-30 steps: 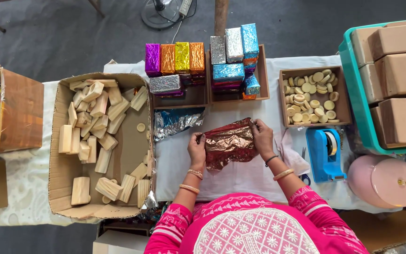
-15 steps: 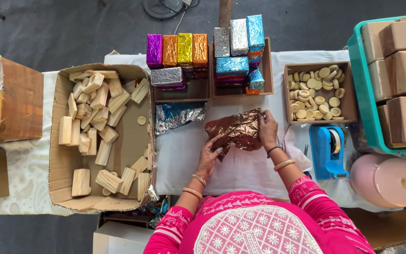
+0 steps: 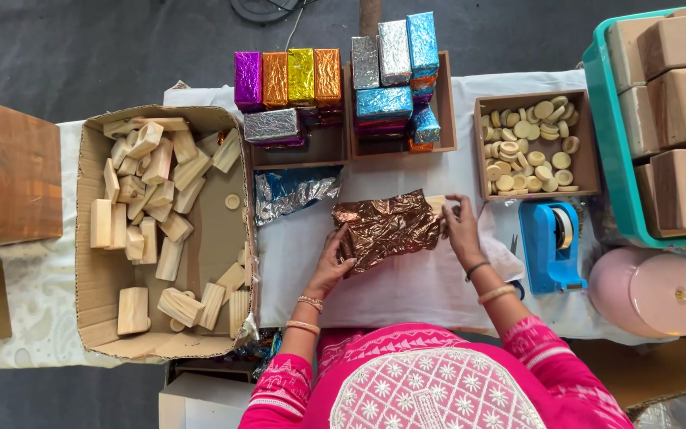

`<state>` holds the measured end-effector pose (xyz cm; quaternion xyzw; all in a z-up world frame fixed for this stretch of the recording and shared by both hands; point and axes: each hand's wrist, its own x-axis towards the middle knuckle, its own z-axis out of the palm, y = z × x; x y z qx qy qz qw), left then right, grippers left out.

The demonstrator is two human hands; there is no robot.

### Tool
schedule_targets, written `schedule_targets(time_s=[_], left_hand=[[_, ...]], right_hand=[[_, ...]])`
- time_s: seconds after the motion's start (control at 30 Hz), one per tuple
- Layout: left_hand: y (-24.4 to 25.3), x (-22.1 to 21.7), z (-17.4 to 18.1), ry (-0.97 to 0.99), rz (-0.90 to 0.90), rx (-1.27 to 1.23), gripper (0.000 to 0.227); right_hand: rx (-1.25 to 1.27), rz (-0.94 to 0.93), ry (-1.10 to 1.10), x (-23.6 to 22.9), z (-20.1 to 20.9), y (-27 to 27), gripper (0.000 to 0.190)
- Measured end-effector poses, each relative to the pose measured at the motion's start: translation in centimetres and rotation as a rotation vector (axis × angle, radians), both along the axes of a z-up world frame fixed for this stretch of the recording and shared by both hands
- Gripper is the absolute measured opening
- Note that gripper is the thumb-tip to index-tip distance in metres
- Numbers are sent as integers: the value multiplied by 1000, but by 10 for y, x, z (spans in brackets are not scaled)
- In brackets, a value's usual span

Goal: Wrapping small wooden blocks in colorful foil wrappers and securing them.

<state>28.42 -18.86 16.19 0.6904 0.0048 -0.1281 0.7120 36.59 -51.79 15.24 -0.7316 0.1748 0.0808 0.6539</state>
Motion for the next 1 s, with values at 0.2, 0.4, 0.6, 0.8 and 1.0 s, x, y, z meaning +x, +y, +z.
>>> schedule_targets(time_s=[0.2,0.4,0.6,0.8,1.0], left_hand=[[12,12,29,-55,-6,335,92],[-2,19,145,-577,-84,826,76],[-60,-23,115,-773,-671,1182,58],[-64,-42,81,-555,-445,327,48],[-47,4,18,71,231,-291,55]], right_hand=[[-506,256,-346,-47,26,20,55],[122,286,-44,-46,-52,23,40],[959,81,370,-22,12,50,60],[712,247,173,-16,-8,37,60],[1027,167,283,-26,40,56,49]])
